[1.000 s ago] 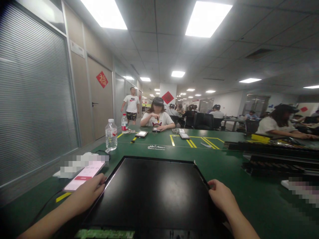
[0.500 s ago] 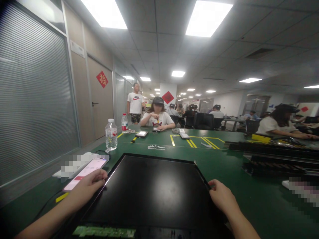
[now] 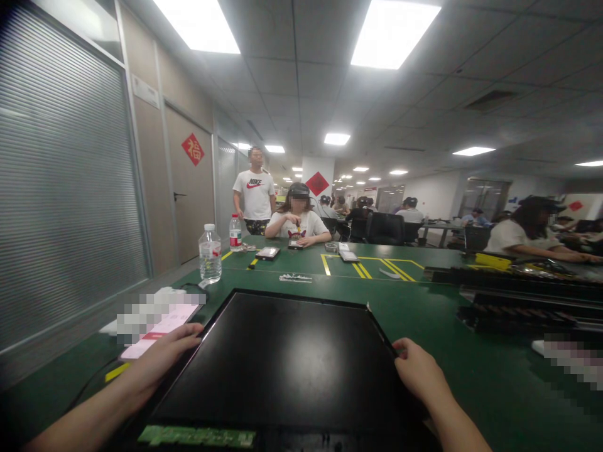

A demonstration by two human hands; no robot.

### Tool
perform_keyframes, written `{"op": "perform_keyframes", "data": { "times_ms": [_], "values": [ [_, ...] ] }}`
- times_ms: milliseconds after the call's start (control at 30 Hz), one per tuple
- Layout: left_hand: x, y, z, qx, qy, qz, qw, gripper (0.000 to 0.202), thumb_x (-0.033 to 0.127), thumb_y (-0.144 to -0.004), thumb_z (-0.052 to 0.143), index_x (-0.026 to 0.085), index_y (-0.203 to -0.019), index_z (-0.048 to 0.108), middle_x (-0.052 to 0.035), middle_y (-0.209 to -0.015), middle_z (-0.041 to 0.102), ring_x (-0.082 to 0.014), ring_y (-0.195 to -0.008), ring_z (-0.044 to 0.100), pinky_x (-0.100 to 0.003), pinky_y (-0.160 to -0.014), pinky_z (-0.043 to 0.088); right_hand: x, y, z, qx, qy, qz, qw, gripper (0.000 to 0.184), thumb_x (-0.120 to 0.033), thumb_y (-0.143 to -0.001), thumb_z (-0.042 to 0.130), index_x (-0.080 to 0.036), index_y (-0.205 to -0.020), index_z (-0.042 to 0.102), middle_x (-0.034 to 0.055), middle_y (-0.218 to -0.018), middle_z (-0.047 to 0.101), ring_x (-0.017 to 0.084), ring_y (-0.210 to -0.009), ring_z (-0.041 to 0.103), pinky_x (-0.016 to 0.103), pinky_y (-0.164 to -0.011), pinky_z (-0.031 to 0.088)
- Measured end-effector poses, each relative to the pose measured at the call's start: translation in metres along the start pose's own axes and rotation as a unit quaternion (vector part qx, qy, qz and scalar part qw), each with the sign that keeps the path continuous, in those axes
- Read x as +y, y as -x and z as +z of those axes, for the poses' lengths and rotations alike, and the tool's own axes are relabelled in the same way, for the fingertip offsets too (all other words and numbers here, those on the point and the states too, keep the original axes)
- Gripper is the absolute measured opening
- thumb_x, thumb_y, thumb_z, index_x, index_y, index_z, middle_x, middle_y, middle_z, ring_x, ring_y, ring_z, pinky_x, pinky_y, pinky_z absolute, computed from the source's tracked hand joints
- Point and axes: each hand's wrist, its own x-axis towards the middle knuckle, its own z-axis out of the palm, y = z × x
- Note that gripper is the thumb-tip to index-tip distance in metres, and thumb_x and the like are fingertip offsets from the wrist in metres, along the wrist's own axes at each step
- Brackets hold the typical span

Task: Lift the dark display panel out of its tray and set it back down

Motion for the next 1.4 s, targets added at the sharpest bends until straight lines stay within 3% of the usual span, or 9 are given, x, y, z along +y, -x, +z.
{"op": "perform_keyframes", "data": {
  "times_ms": [267,500,833,1133,1400],
  "values": [
    [0.003,0.003,0.006,-0.009,0.063,-0.046,0.997,0.059,0.028,-0.066,0.066,0.020,-0.120,0.043,-0.0046,-0.068,0.071,-0.0248,-0.069,0.069,-0.038,-0.066,0.054,0.000,-0.001,0.001,-0.005,0.006,0.003,1.000,0.030,-0.020,-0.066,0.046,-0.021,-0.093,0.059,0.0055,-0.084,0.064,0.017,-0.073,0.060,0.025,-0.060,0.042],
    [0.002,0.005,0.007,-0.036,0.104,-0.056,0.992,0.084,0.016,-0.053,0.075,0.020,-0.128,0.038,-0.0069,-0.077,0.073,-0.0284,-0.071,0.069,-0.044,-0.072,0.054,-0.002,0.001,0.002,-0.016,0.002,0.006,1.000,0.031,-0.022,-0.067,0.046,-0.021,-0.095,0.058,0.0051,-0.085,0.064,0.017,-0.074,0.061,0.024,-0.059,0.042],
    [0.000,0.008,0.006,-0.093,0.076,-0.028,0.992,0.067,0.023,-0.052,0.076,0.015,-0.115,0.054,-0.0102,-0.090,0.073,-0.0280,-0.082,0.067,-0.040,-0.077,0.052,-0.001,0.000,0.003,-0.002,0.019,-0.002,1.000,0.033,-0.018,-0.065,0.044,-0.021,-0.094,0.059,0.0051,-0.085,0.064,0.018,-0.075,0.060,0.026,-0.062,0.042],
    [-0.004,0.007,0.001,-0.135,0.104,-0.013,0.985,0.073,0.021,-0.063,0.071,0.016,-0.128,0.039,-0.0102,-0.095,0.072,-0.0279,-0.086,0.067,-0.042,-0.081,0.050,-0.004,0.002,0.004,-0.003,0.012,-0.001,1.000,0.029,-0.020,-0.067,0.045,-0.020,-0.093,0.058,0.0047,-0.083,0.064,0.017,-0.072,0.060,0.025,-0.060,0.041],
    [0.000,0.008,-0.001,-0.134,0.083,0.004,0.988,0.068,0.023,-0.061,0.072,0.015,-0.123,0.047,-0.0112,-0.104,0.068,-0.0278,-0.091,0.065,-0.041,-0.084,0.048,-0.003,0.001,0.005,-0.008,0.009,-0.003,1.000,0.029,-0.021,-0.067,0.046,-0.021,-0.093,0.058,0.0038,-0.080,0.065,0.016,-0.071,0.060,0.025,-0.059,0.041]
  ]
}}
